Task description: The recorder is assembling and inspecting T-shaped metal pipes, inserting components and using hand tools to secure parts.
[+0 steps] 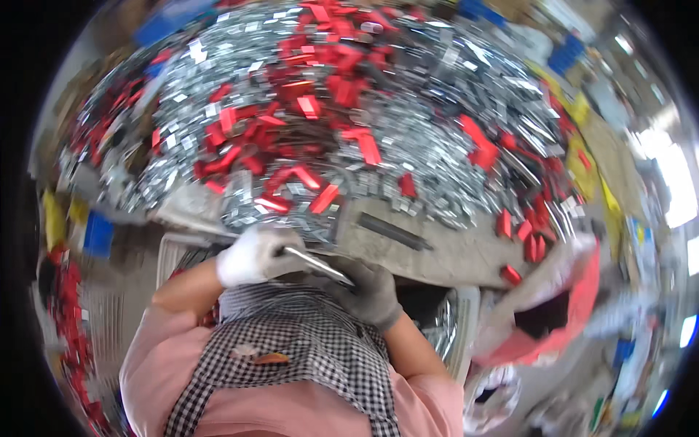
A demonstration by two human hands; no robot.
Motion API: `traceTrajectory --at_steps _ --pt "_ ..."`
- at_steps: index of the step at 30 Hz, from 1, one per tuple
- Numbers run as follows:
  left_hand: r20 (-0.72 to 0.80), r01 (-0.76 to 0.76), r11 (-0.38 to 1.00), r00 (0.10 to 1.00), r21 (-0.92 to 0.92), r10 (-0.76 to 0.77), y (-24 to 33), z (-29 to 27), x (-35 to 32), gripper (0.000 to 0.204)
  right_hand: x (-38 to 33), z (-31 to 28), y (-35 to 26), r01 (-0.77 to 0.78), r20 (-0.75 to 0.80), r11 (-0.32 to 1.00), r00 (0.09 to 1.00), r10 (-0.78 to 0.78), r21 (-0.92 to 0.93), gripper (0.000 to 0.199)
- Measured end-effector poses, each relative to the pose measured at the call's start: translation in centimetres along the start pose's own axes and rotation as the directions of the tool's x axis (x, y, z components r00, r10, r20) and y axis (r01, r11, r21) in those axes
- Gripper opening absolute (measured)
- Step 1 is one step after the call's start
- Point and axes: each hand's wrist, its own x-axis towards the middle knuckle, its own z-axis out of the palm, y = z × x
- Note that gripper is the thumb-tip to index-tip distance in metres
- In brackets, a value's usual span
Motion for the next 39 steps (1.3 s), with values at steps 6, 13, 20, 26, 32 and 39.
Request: traceTrajectory --at_steps 6,13,20,26,32,39 --pt "-0.075 0.082 0.995 0.994 0.052 -0.078 0.2 1.7 -0.1 0.015 -0.1 0.5 1.5 0.099 -0.107 0.985 0.988 -0.115 -0.138 0.038" --pt "-0.075 -0.019 0.989 0.997 0.146 0.03 0.0 1.8 2.6 0.058 -2.8 -2.9 2.0 -0.091 -0.156 0.991 0.985 0.074 -0.1 0.049" --pt "-0.331 0.212 0.977 0.924 0.025 -0.192 -6.1 -3.2 5.8 0.036 -12.0 -23.8 1.2 -0.646 -0.709 0.294 0.657 -0.256 -0.705 0.093" --pt "-0.375 0.319 0.863 0.912 0.391 -0.167 -8.7 -3.5 9.9 0.018 -20.0 -35.7 6.9 -0.91 -0.947 -0.266 0.286 0.148 -0.317 0.122" --pt "-0.21 0.072 0.496 0.951 0.865 0.228 -1.8 2.9 15.8 0.037 -24.0 -41.9 10.9 -0.906 -0.974 -0.38 0.119 0.191 -0.185 0.116" --pt "0.546 -0.375 0.873 0.823 0.311 0.158 14.2 22.0 26.0 0.028 -26.2 -45.4 11.2 -0.923 -0.982 -0.337 0.16 0.104 -0.186 0.122"
